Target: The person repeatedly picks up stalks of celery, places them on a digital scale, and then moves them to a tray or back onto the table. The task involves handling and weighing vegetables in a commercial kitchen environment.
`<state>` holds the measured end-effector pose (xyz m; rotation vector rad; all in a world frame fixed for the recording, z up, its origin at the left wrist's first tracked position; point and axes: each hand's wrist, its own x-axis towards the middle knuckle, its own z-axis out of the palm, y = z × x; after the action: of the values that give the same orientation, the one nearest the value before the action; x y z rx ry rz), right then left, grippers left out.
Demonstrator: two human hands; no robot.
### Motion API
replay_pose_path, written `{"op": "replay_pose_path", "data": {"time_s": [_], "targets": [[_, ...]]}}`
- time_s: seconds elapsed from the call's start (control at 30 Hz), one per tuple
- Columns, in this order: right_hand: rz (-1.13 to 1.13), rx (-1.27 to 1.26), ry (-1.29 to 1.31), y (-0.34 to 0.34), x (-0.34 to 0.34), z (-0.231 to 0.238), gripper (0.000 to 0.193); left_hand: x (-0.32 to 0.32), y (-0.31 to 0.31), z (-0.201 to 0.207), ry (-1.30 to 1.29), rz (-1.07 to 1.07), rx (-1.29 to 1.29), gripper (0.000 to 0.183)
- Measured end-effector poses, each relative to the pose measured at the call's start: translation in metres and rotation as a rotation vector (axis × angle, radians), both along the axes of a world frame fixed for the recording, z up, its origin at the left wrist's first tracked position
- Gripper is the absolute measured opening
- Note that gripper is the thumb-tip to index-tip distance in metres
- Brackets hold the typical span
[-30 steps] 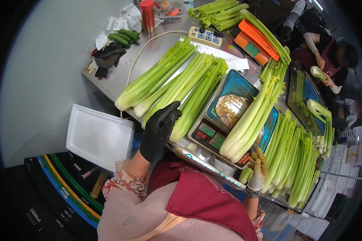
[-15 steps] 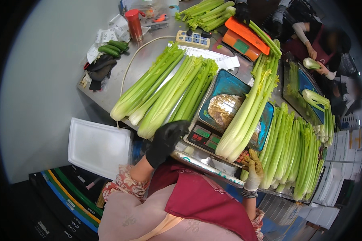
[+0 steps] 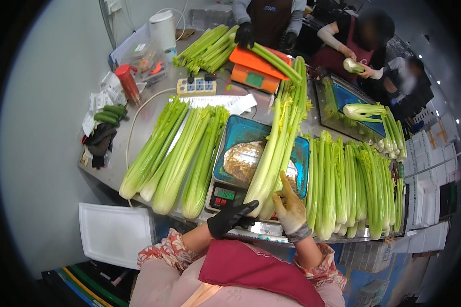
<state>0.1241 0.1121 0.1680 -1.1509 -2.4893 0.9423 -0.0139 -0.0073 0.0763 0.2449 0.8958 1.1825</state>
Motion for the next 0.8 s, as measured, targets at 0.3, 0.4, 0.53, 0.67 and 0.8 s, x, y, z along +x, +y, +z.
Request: {"op": "replay_pose_path", "data": {"time_s": [0.3, 0.4, 0.53, 0.67, 0.8], "targets": [[-0.169, -0.075, -0.088, 0.036, -0.051, -0.019, 0.093, -0.009, 0.003, 0.026, 0.168, -0.048, 0.14, 0.046], [-0.173, -0.502, 0.467, 0.053, -0.042, -0.048, 0.063, 0.0, 0.007, 0.017, -0.013, 0.045, 0.221, 0.045], [-0.288, -0.751, 0.705, 0.046, -0.036, -0.039, 0.031, 0.014, 0.023, -0.002, 0.458, 0.204, 0.658, 0.038], [-0.434, -0.91, 0.792, 0.035, -0.03, -0.03, 0.03, 0.017, 0.026, 0.013, 0.982, 0.383, 0.913, 0.058], [-0.463, -0.877, 0.841, 0.019, -0.022, -0.032, 0.028, 0.014, 0.025, -0.013, 1.105, 0.391, 0.815, 0.059]]}}
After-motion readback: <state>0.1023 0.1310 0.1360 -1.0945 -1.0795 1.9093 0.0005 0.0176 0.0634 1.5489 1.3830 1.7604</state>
